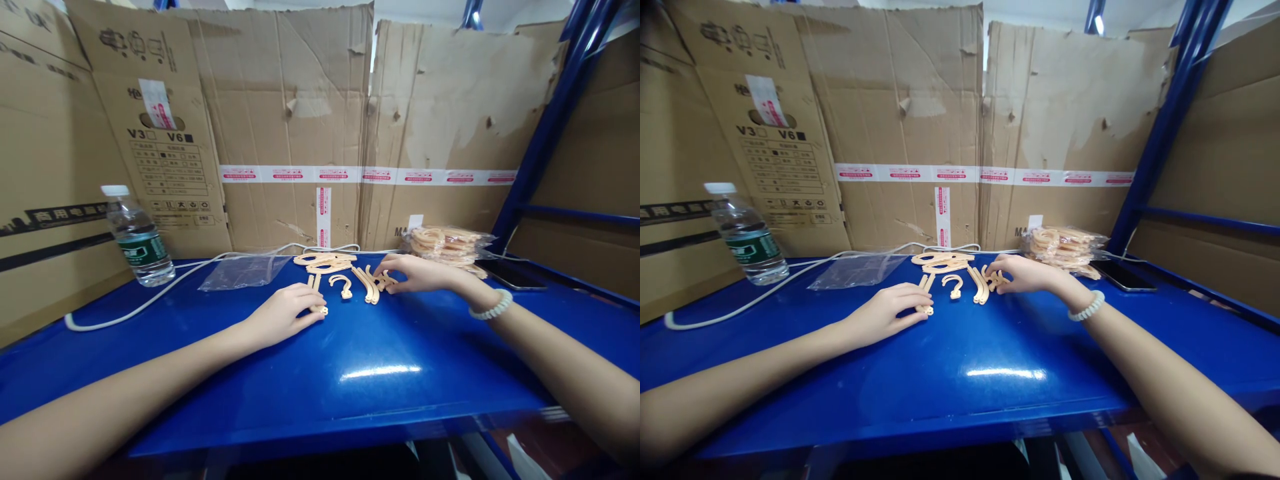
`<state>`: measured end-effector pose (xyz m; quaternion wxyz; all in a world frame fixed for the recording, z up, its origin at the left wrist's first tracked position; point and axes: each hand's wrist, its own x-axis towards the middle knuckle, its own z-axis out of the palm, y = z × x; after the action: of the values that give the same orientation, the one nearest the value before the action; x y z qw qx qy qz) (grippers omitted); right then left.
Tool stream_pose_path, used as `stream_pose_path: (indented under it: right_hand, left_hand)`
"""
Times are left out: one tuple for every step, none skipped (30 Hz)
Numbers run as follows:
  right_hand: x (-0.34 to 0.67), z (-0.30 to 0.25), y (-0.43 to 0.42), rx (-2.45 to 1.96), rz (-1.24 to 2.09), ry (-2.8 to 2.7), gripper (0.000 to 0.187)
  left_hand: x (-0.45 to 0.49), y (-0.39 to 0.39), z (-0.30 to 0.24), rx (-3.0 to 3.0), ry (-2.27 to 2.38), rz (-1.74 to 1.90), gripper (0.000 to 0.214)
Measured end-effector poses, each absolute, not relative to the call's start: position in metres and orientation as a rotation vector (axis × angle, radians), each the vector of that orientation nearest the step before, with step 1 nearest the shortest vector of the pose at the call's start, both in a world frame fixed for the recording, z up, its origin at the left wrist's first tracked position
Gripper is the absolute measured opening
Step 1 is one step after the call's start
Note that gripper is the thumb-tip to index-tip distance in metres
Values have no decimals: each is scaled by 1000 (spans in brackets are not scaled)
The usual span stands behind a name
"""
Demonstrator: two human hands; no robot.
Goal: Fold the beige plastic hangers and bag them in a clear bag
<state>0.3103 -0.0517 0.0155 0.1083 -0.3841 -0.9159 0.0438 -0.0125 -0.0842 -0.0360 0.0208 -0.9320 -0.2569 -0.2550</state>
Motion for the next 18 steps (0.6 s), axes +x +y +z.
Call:
stream_pose_path:
  right_hand:
    - [312, 14, -50, -1133, 148, -2706, 35]
    - [314, 13, -48, -1138, 168, -2717, 37]
    - [315, 12, -47, -1145, 181, -2727, 37]
    - [315, 10, -45, -1154, 192, -2736, 36]
    - [316, 9, -44, -1165, 201, -2743, 36]
    - [316, 8, -42, -1178, 210, -2748, 35]
    - [316, 7, -41, -1190, 216, -2751, 33]
    - [316, 6, -39, -1201, 216, -2752, 31]
    - [317, 5, -38, -1210, 210, -2752, 29]
    - [318, 5, -37, -1219, 204, -2751, 27]
    - [319, 5, -35, -1227, 201, -2749, 25]
    - [319, 4, -34, -1234, 202, -2746, 24]
    - [320, 4, -33, -1239, 208, -2740, 23]
    - [321, 4, -33, -1244, 214, -2732, 23]
    - [321, 4, -33, -1251, 218, -2725, 23]
    - [322, 5, -33, -1259, 217, -2723, 23]
    - [321, 5, -34, -1272, 210, -2724, 23]
    - [321, 6, -36, -1284, 195, -2728, 24]
  left_hand:
    - [-13, -83, -36, -2891, -791, -803, 22]
    - [-13, -82, -36, -2894, -787, -811, 22]
    - [-13, -80, -36, -2897, -786, -815, 22]
    - [-13, -79, -36, -2900, -787, -815, 21]
    - [-13, -79, -36, -2902, -788, -812, 21]
    - [-13, -78, -36, -2903, -789, -808, 21]
    - [-14, -77, -36, -2902, -789, -809, 21]
    - [-14, -76, -36, -2900, -790, -813, 21]
    - [-14, -75, -36, -2896, -791, -821, 21]
    - [-14, -74, -36, -2893, -791, -827, 22]
    - [-15, -73, -36, -2891, -793, -832, 22]
    - [-15, -72, -37, -2890, -796, -832, 22]
    - [-16, -71, -37, -2889, -803, -829, 22]
    - [-16, -70, -38, -2888, -811, -825, 23]
    - [-17, -69, -39, -2887, -819, -823, 23]
    - [-17, -69, -39, -2888, -826, -822, 23]
    - [-18, -68, -40, -2888, -834, -821, 24]
    - [-18, -68, -40, -2889, -838, -819, 24]
